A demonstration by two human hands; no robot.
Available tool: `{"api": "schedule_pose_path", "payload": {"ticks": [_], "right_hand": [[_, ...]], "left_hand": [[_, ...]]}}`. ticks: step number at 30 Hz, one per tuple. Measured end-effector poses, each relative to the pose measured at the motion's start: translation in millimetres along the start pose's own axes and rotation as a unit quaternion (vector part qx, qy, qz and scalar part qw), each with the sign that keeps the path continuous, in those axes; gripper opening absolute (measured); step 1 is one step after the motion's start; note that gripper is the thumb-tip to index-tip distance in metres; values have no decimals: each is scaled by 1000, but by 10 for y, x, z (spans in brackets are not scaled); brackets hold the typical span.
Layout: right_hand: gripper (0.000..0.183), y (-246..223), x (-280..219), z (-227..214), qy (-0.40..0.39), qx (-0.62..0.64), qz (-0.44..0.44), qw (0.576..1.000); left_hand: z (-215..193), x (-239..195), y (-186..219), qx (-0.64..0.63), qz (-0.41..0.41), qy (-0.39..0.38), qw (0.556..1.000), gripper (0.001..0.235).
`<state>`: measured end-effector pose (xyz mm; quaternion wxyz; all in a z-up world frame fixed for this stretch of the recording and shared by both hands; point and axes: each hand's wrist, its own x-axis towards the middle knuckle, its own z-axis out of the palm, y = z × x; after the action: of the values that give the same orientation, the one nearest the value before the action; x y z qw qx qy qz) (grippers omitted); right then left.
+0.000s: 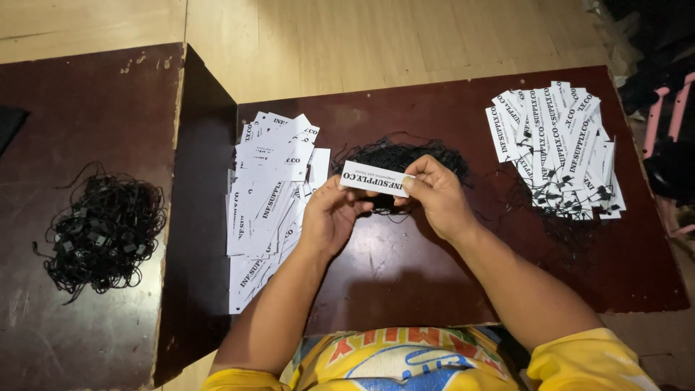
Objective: The person sits at a table and repeatedly picks up small white paper tags and black cables. They insert the tags into the cables and place the assembled items into a growing pile on the right side of the table.
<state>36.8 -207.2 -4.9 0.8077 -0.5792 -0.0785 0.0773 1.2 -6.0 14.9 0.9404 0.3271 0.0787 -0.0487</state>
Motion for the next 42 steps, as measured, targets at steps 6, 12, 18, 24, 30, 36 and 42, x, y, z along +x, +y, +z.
{"api": "schedule_pose_path", "payload": {"ticks": [6, 12, 18, 24, 30, 36, 42], "right_hand": [[11, -105, 8, 77, 26, -26, 29, 999], [17, -67, 26, 48, 24, -31, 32, 999], [21, -67, 11, 42, 26, -30, 38, 998], [19, -108, -16, 100, 26, -55, 47, 997], [21, 159, -9, -67, 10, -80, 35, 996], [18, 114, -64, 37, 5, -105, 33, 994], [10, -331, -140, 354, -28, -207, 26, 978]], "left_hand": [[-195, 45, -46, -60, -12, -110, 992, 18], [-258, 107, -130, -6, 21, -104, 994, 19], [-145, 28, -136, 96, 23, -70, 993, 14], [-69, -51, -123, 298, 55, -61, 951, 21], [8, -145, -113, 482, 75, -55, 871, 19], [118, -159, -16, 544, 90, 2, 834, 13], [327, -242, 138, 532, 105, 2, 840, 8]]}}
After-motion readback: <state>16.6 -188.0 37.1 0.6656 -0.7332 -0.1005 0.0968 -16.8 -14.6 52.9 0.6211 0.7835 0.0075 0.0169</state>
